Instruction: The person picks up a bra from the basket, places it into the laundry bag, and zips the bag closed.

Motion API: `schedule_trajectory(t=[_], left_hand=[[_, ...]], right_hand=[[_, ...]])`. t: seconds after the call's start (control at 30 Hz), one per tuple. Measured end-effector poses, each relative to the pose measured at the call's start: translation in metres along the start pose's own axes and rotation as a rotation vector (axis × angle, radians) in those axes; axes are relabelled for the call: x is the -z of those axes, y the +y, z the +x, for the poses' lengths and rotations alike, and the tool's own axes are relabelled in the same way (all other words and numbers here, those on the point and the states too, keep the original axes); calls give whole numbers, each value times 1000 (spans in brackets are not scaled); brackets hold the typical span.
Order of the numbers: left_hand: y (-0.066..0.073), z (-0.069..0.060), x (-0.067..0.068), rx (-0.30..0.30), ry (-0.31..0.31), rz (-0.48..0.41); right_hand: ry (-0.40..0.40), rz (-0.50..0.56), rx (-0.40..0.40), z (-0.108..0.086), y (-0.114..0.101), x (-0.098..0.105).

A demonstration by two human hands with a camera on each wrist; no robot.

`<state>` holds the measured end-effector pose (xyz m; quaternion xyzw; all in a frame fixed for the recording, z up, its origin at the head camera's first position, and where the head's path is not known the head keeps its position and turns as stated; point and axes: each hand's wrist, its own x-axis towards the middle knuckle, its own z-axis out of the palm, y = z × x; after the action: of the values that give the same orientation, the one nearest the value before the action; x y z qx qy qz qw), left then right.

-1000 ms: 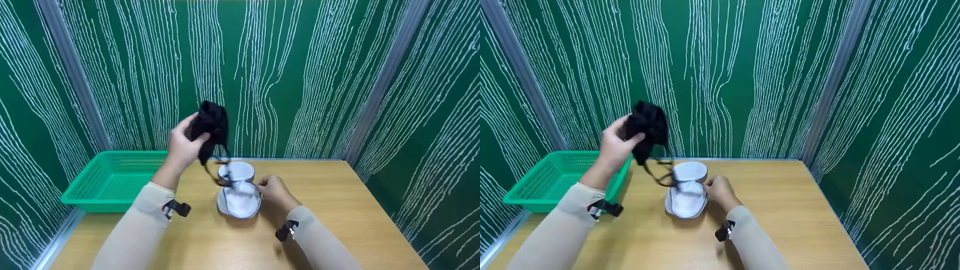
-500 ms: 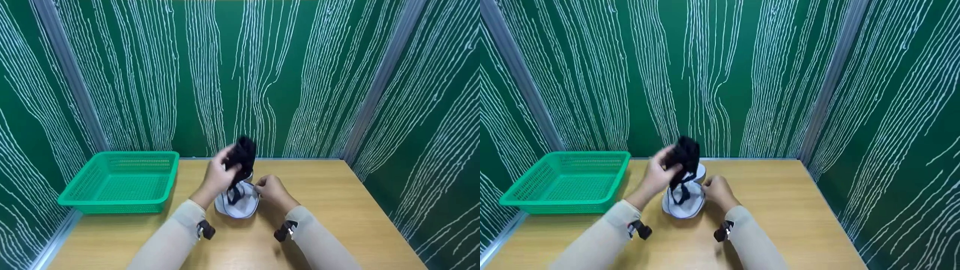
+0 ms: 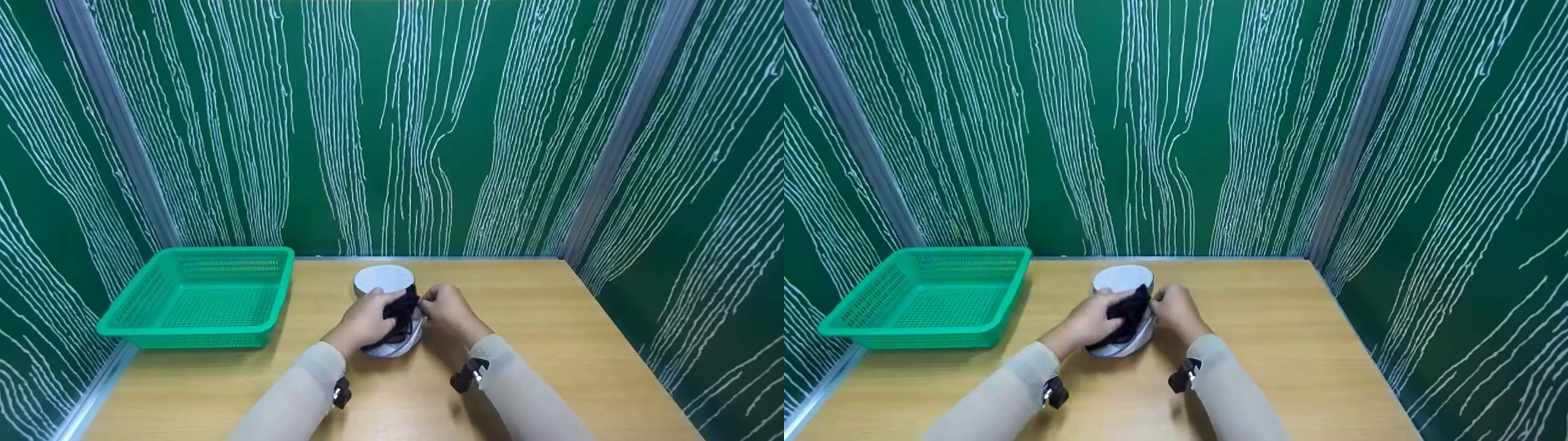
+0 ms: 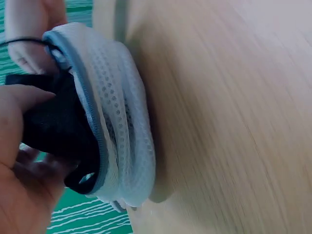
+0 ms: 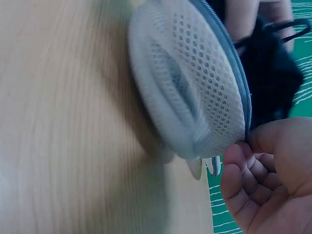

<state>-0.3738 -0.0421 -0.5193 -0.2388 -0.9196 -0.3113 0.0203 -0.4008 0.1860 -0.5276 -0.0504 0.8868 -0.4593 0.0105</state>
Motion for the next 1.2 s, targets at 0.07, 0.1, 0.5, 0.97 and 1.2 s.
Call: schedule_trajectory(t=[0.07, 0.1, 0.5, 0.97, 1.2], left_hand=[[-1, -1, -3, 31, -49, 59], [-2, -1, -4, 41, -67, 95], [9, -5, -11, -42, -157, 438], [26, -8, 8, 233, -159, 503], [32, -14, 41, 191, -150, 247]], right_hand=[[-8, -9, -16, -1, -2, 1], [-9, -16, -22, -2, -3, 2], [101, 19, 59, 2, -21, 9], [80, 69, 71, 5, -22, 14], [49, 76, 72, 5, -14, 9]])
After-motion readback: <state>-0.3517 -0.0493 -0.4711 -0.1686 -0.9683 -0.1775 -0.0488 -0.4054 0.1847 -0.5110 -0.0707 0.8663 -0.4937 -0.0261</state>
